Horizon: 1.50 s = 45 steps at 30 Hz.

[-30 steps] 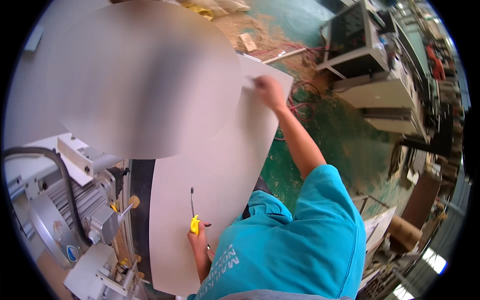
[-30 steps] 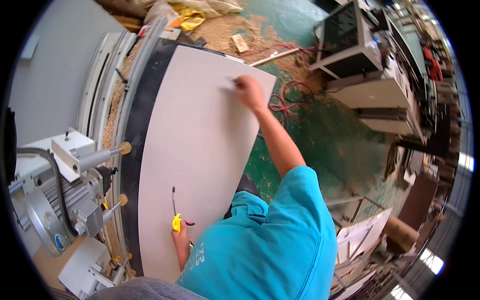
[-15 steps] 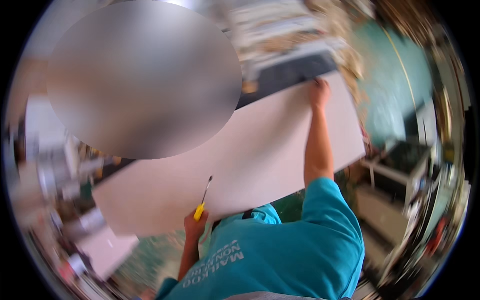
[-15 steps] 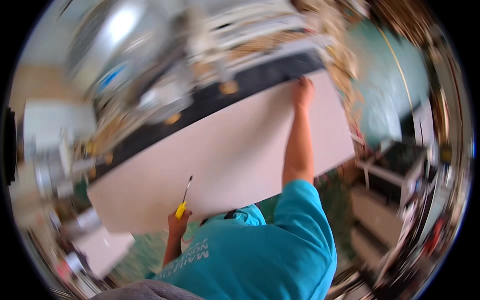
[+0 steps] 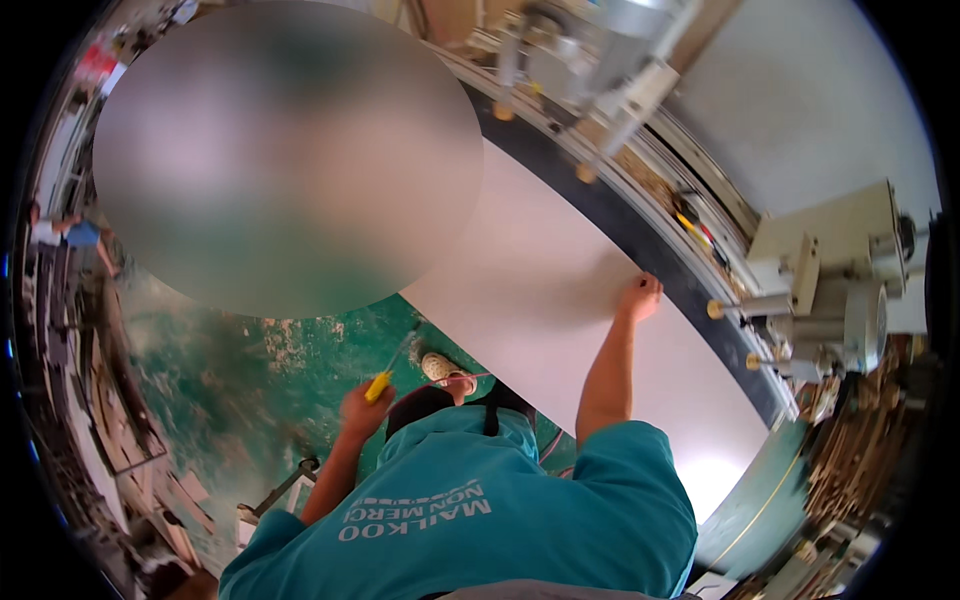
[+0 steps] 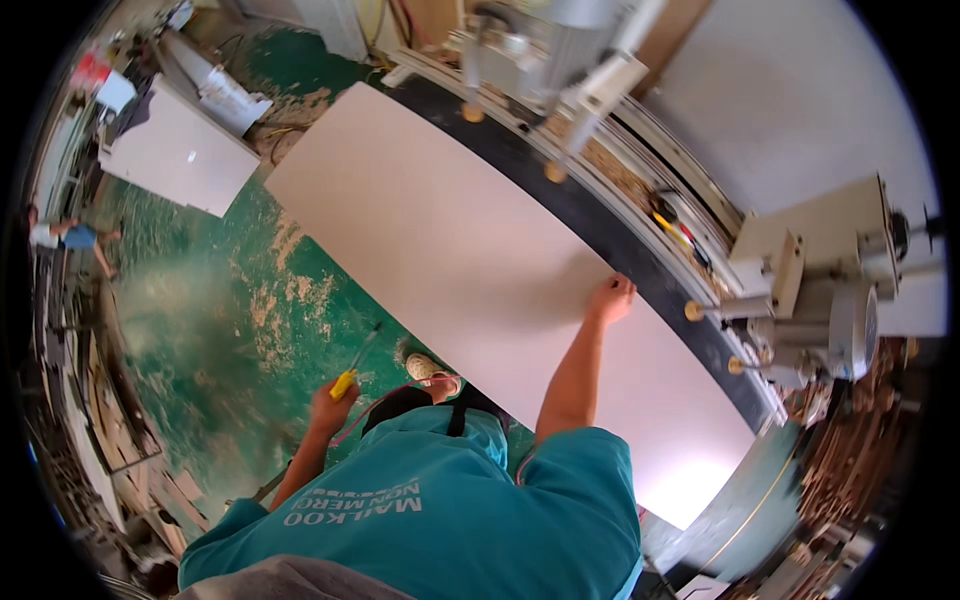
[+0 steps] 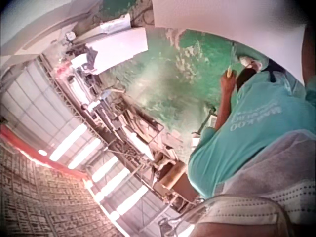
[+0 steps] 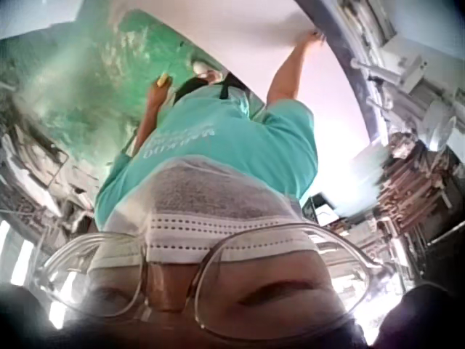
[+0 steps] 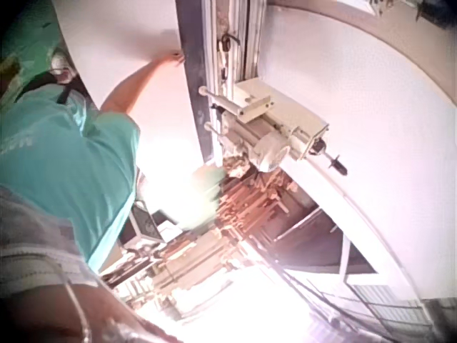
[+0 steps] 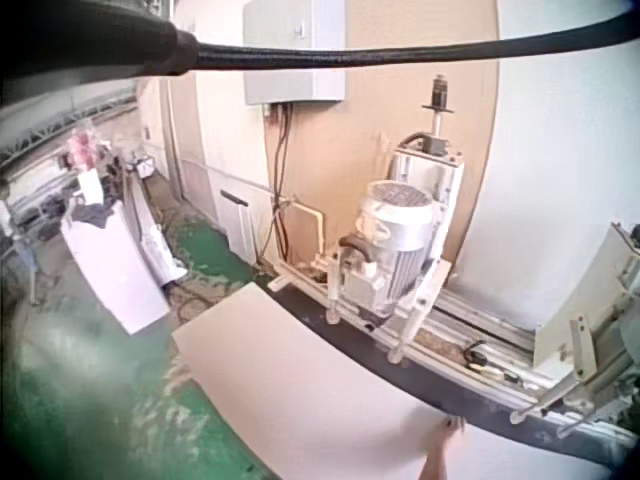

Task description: The person cleans panels by blowing air with an air blow gun, scraping surfaces with a blade, and wiping them by hand, then carries and stacks the panels onto a pile.

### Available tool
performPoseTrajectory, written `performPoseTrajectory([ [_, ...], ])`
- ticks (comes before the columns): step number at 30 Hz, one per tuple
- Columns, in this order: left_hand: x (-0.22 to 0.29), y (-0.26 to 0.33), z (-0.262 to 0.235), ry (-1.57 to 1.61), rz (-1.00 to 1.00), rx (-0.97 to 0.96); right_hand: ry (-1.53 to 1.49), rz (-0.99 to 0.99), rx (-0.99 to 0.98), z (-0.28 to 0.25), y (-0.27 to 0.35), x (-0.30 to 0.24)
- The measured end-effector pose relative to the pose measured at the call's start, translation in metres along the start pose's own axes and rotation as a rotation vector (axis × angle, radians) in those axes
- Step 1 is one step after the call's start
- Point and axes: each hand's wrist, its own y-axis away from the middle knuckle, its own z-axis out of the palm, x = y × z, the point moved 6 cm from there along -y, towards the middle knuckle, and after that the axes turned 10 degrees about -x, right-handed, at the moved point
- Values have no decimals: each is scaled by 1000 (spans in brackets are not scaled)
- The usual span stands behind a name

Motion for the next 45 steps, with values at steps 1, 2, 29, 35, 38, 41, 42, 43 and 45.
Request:
performPoseTrajectory([
  [1,-31,3,-22,91,-77,57,-14,-53,-33,28,10,-32],
  [2,-51,4,-39,109,-78,65,-35,-90,-23,52,18,-62],
  [29,-146,-322,-462,371,-276,249,-183,-475,-396,521,92,-794],
  [35,-182,-344,-487,338,-390,185,11,-502,-321,481,64,-735],
  [38,-200,-353,-502,299,-370,174,174,-621,-553,493,70,-731],
  [41,-210,-353,-520,325,-353,190,63,-552,-414,474,62,-733],
  [42,-214,-350,-523,329,-313,191,29,-611,-444,473,87,-733],
  [43,-220,-350,-526,334,-319,190,-5,-667,-465,474,117,-730],
  [45,-230,-344,-530,294,-234,165,-29,-807,-651,466,218,-736],
])
